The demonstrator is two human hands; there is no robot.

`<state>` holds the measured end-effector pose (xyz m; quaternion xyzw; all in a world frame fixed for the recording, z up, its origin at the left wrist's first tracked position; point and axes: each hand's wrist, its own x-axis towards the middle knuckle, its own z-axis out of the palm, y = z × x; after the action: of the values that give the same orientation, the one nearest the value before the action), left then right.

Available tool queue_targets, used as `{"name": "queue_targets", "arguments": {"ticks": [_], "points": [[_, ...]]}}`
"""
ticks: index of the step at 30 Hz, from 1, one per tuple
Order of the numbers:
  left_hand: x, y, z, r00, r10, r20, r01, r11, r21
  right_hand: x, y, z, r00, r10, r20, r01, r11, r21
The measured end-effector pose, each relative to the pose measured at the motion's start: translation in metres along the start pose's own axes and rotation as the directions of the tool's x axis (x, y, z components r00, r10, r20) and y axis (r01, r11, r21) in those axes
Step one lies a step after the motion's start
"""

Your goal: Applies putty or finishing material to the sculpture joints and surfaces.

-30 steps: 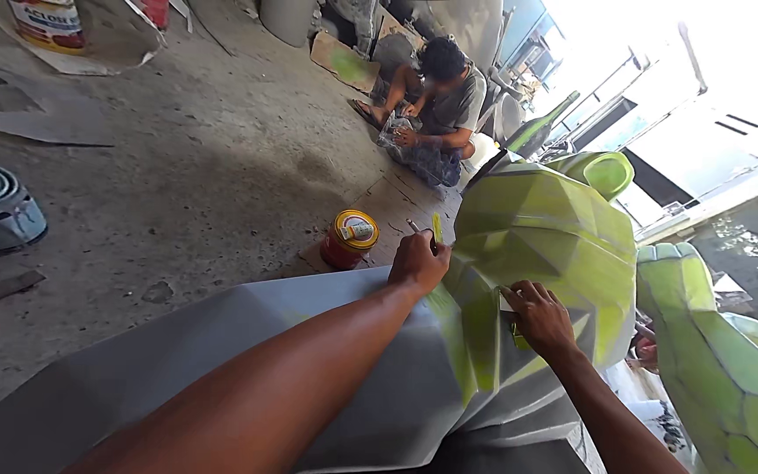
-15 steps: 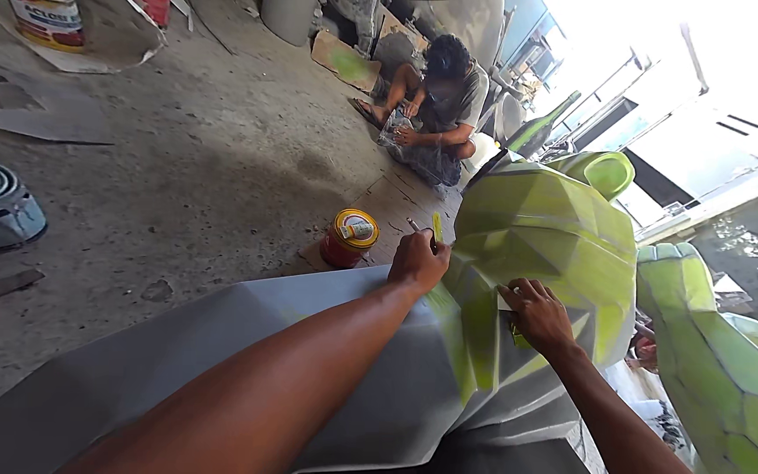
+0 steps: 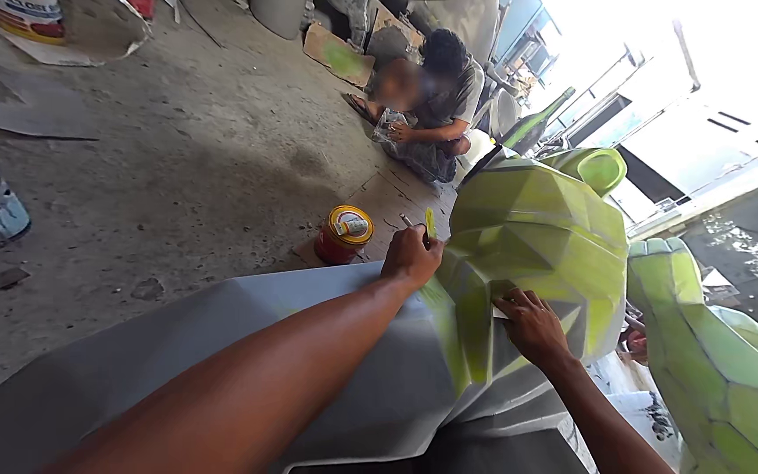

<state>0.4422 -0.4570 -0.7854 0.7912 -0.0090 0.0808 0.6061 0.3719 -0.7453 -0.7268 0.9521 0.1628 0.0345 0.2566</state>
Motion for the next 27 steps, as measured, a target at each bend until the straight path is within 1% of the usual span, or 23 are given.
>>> {"name": "queue_targets", "arguments": {"ticks": [4,9,12,15,16,17,18,20,21,22,26,27], "points": [[0.001,0.0,0.001,1.0,0.004,-0.008,-0.004,1.0,0.013,-0.011,-0.01,-0.007,0.998,0.029,0.058,-0.029,1.0,0.01],[0.001,0.0,0.001,1.0,0.002,-0.012,-0.002,1.0,0.002,-0.039,-0.026,-0.005,0.994,0.045,0.101,-0.041,0.998,-0.04],[0.0,0.001,0.0,1.0,0.0,-0.006,0.0,1.0,0.005,-0.061,-0.033,0.0,0.995,0.025,0.098,-0.018,0.997,-0.073],[0.0,0.001,0.001,1.0,0.002,-0.013,-0.001,1.0,0.015,-0.068,-0.029,-0.003,0.991,-0.023,0.132,0.027,0.999,-0.035],[0.0,0.002,0.001,1.0,-0.002,-0.009,0.002,1.0,0.012,-0.066,-0.023,-0.007,0.992,-0.036,0.125,0.036,0.999,0.006],[0.001,0.002,0.002,1.0,-0.005,-0.005,0.005,1.0,0.01,-0.061,-0.016,-0.013,0.996,-0.04,0.086,0.036,0.998,0.054],[0.001,0.001,0.002,1.0,-0.003,-0.005,0.003,1.0,0.007,-0.055,-0.007,-0.018,0.999,-0.035,0.022,0.033,0.996,0.088],[0.001,0.0,0.002,1.0,0.007,-0.011,-0.007,1.0,0.005,-0.04,0.013,-0.024,0.995,-0.009,-0.102,0.018,0.996,0.086],[0.001,-0.001,0.002,1.0,0.008,-0.013,-0.008,1.0,0.004,-0.034,0.022,-0.023,0.992,0.001,-0.13,0.007,0.998,0.058],[0.001,-0.001,0.002,1.0,0.009,-0.018,-0.009,1.0,0.005,-0.03,0.029,-0.02,0.992,0.003,-0.124,-0.001,1.0,0.018],[0.0,0.0,0.001,1.0,0.007,-0.026,-0.007,1.0,0.005,-0.038,0.021,-0.018,0.999,-0.036,0.034,0.042,0.979,-0.201],[0.0,0.0,0.001,1.0,0.005,-0.028,-0.005,1.0,0.0,-0.042,0.019,-0.021,0.996,-0.054,0.068,0.068,0.973,-0.222]]}}
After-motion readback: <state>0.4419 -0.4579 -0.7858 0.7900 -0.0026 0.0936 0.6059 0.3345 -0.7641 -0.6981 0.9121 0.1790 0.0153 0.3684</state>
